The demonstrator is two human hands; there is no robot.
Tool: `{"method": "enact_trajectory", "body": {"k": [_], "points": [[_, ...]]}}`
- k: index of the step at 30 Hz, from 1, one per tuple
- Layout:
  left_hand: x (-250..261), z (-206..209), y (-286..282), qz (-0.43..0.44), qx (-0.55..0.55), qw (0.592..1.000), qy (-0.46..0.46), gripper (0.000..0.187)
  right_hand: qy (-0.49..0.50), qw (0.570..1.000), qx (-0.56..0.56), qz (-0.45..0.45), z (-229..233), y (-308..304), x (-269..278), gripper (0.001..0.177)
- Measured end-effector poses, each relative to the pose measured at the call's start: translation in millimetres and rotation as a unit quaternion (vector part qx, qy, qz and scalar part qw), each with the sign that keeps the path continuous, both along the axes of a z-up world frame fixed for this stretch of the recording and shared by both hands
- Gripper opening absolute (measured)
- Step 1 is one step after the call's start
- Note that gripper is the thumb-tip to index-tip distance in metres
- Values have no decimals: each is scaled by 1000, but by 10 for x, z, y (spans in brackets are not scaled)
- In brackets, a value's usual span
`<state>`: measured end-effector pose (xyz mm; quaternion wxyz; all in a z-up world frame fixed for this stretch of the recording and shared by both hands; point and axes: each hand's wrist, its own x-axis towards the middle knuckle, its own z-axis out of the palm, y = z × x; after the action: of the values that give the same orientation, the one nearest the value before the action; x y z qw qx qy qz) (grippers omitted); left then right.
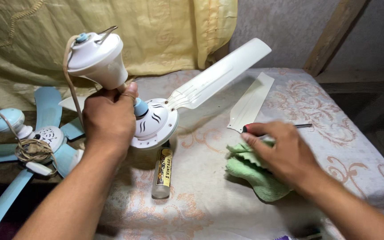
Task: The person attaches white fan blades to a ceiling fan motor housing using a screwdriver. They wipe the blades with a cloth, align them, and secure them with screws. The process is repeated for multiple blades.
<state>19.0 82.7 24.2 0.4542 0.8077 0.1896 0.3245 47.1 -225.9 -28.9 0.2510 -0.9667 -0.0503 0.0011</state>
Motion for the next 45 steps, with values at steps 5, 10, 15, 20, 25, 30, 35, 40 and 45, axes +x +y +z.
{"method": "enact_trajectory", "body": {"k": [5,10,15,20,25,30,35,40,45], "points": [[-11,-29,-10,25,24,999,34,31,-122,991,-49,32,19,-22,458,59],[-7,-37,59,49,38,998,26,30,-126,978,-90,142,-67,123,807,71],[36,-11,241,56,37,998,4,26,16,951,-260,167,-174,358,975,65],[33,80,383,66,-6,997,-31,25,15,972,-212,103,-190,229,976,41],[-4,157,382,50,-62,995,-58,25,5,984,-165,69,-178,100,946,38],[-44,130,321,40,-61,995,-66,25,-32,994,-101,-2,-80,-9,846,45],[-83,105,283,45,-3,998,-44,25,-97,992,-64,-44,-69,-157,639,41],[-72,87,211,33,39,998,-34,26,-94,991,-17,-97,-143,-330,448,39],[-13,77,86,10,70,997,-27,26,-128,985,14,-114,-346,-535,358,31]]}}
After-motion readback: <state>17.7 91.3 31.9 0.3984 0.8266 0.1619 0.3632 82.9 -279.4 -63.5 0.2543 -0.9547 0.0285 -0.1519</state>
